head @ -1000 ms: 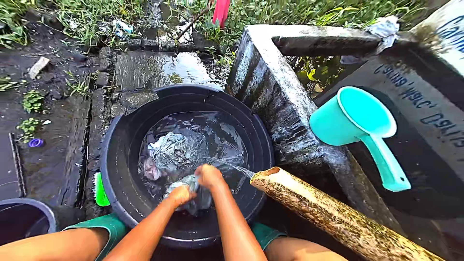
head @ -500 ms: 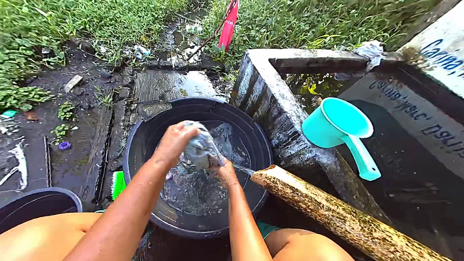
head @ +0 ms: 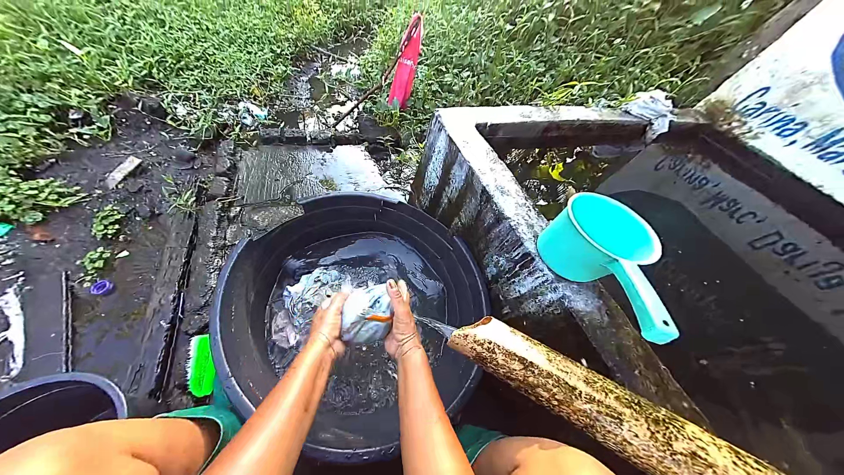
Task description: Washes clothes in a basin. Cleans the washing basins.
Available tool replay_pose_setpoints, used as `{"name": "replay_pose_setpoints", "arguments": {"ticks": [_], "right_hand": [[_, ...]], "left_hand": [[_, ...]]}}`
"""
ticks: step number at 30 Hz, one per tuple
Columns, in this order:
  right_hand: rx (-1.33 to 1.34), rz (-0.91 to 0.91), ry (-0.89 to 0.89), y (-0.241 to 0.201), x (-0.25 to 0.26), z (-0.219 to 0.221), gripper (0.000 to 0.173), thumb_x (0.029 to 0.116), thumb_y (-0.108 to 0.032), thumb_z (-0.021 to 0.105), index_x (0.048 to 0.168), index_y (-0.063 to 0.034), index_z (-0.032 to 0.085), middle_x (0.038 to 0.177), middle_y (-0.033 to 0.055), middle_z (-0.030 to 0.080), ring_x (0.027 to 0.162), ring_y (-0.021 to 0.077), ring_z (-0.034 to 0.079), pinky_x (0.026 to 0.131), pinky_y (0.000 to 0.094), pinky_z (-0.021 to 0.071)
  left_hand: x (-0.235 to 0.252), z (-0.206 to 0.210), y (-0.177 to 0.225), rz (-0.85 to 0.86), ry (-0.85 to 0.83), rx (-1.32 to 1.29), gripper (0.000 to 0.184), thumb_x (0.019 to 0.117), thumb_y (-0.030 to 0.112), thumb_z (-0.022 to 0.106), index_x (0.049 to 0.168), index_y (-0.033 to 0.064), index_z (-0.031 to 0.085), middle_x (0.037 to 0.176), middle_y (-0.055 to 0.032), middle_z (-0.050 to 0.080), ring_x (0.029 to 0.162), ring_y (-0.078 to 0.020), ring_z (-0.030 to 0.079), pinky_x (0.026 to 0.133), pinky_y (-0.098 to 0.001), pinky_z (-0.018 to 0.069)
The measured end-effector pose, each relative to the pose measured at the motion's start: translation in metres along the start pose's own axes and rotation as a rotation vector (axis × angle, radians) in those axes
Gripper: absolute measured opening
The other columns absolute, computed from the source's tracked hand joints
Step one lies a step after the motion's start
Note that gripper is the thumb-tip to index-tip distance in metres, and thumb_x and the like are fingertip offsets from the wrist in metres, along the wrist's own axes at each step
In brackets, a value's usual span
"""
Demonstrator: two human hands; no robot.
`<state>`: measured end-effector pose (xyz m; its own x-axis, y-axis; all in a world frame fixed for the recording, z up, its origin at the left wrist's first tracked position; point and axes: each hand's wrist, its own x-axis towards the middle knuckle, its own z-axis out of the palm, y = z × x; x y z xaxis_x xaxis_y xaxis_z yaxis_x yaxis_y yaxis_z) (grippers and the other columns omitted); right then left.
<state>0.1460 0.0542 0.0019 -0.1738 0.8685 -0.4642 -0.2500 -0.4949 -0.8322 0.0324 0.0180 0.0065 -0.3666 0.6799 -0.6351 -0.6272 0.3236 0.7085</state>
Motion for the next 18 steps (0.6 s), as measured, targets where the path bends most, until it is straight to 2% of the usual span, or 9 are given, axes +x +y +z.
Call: {"name": "replay_pose_setpoints", "arguments": {"ticks": [2, 3, 5, 6, 8, 11, 13, 16, 18], "right_hand": [[0.034, -0.044, 0.120, 0.028, 0.016, -0.016, 0.091, 0.0996, -0.041, 0.063, 0.167, -0.0172, 0.006, 0.164, 0.0238, 0.029, 0.144, 0.0389, 0.041, 0.112, 0.0581, 0.0399], [0.106, -0.017, 0.141, 0.036, 0.019, -0.025, 0.084, 0.1017, -0.037, 0.061, 0.166, -0.0160, 0.011, 0.162, 0.0220, 0.033, 0.142, 0.0362, 0.043, 0.112, 0.0561, 0.0411], [0.340, 0.120, 0.174, 0.041, 0.017, -0.040, 0.043, 0.1077, -0.036, 0.047, 0.141, -0.0087, 0.048, 0.120, 0.0145, 0.064, 0.103, 0.0234, 0.065, 0.087, 0.0443, 0.0567], [0.435, 0.176, 0.160, 0.042, 0.018, -0.048, 0.035, 0.1084, -0.034, 0.043, 0.124, -0.0053, 0.055, 0.099, 0.0126, 0.067, 0.086, 0.0209, 0.068, 0.075, 0.0408, 0.0595], [0.495, 0.171, 0.220, 0.037, 0.021, -0.058, 0.024, 0.1084, -0.020, 0.044, 0.113, -0.0009, 0.058, 0.086, 0.0117, 0.065, 0.075, 0.0194, 0.066, 0.068, 0.0378, 0.0588], [0.459, 0.021, 0.415, 0.034, 0.031, -0.059, 0.018, 0.1064, -0.011, 0.049, 0.118, 0.0007, 0.057, 0.092, 0.0116, 0.064, 0.080, 0.0173, 0.063, 0.073, 0.0361, 0.0568], [0.420, -0.060, 0.458, 0.039, 0.041, -0.064, 0.028, 0.1080, -0.015, 0.050, 0.130, 0.0023, 0.054, 0.106, 0.0160, 0.064, 0.092, 0.0201, 0.063, 0.082, 0.0399, 0.0561], [0.375, -0.075, 0.517, 0.037, 0.044, -0.063, 0.037, 0.1107, -0.026, 0.045, 0.133, 0.0021, 0.055, 0.116, 0.0182, 0.064, 0.102, 0.0217, 0.062, 0.091, 0.0414, 0.0529], [0.389, -0.032, 0.532, 0.033, 0.043, -0.061, 0.044, 0.1129, -0.033, 0.037, 0.135, 0.0006, 0.054, 0.121, 0.0182, 0.063, 0.106, 0.0223, 0.061, 0.093, 0.0414, 0.0518]], "left_hand": [[0.001, 0.016, -0.020, 0.022, 0.057, 0.089, 0.039, 0.1070, 0.031, 0.056, 0.129, -0.0015, 0.056, 0.106, -0.0209, 0.067, 0.093, -0.0293, 0.067, 0.082, -0.0479, 0.0571], [0.000, 0.024, -0.029, 0.022, 0.048, 0.136, 0.039, 0.1069, 0.030, 0.057, 0.128, -0.0029, 0.057, 0.106, -0.0213, 0.068, 0.094, -0.0291, 0.068, 0.083, -0.0474, 0.0574], [0.004, 0.036, -0.043, 0.021, -0.017, 0.270, 0.037, 0.1059, 0.030, 0.060, 0.122, -0.0033, 0.062, 0.104, -0.0202, 0.069, 0.095, -0.0271, 0.069, 0.086, -0.0453, 0.0576], [0.010, 0.038, -0.050, 0.036, -0.064, 0.361, 0.035, 0.1055, 0.029, 0.061, 0.118, -0.0032, 0.064, 0.103, -0.0191, 0.070, 0.094, -0.0255, 0.069, 0.087, -0.0438, 0.0573], [0.026, 0.041, -0.057, 0.066, -0.156, 0.582, 0.035, 0.1050, 0.029, 0.062, 0.118, -0.0029, 0.066, 0.110, -0.0203, 0.069, 0.102, -0.0271, 0.067, 0.094, -0.0455, 0.0537], [0.039, 0.053, -0.052, -0.119, -0.212, 0.715, 0.051, 0.1057, 0.044, 0.057, 0.143, 0.0085, 0.056, 0.141, -0.0255, 0.057, 0.130, -0.0411, 0.055, 0.104, -0.0618, 0.0463], [0.035, 0.068, -0.049, -0.279, -0.194, 0.583, 0.062, 0.1047, 0.059, 0.047, 0.152, 0.0190, 0.044, 0.144, -0.0232, 0.054, 0.129, -0.0420, 0.055, 0.095, -0.0663, 0.0488], [0.039, 0.092, -0.068, -0.031, -0.044, 0.537, 0.048, 0.0998, 0.045, 0.067, 0.116, 0.0006, 0.067, 0.106, -0.0224, 0.070, 0.099, -0.0340, 0.067, 0.088, -0.0536, 0.0542], [0.041, 0.098, -0.074, 0.164, 0.001, 0.715, 0.038, 0.0959, 0.037, 0.075, 0.098, -0.0008, 0.073, 0.096, -0.0199, 0.071, 0.094, -0.0332, 0.067, 0.089, -0.0555, 0.0516]]}}
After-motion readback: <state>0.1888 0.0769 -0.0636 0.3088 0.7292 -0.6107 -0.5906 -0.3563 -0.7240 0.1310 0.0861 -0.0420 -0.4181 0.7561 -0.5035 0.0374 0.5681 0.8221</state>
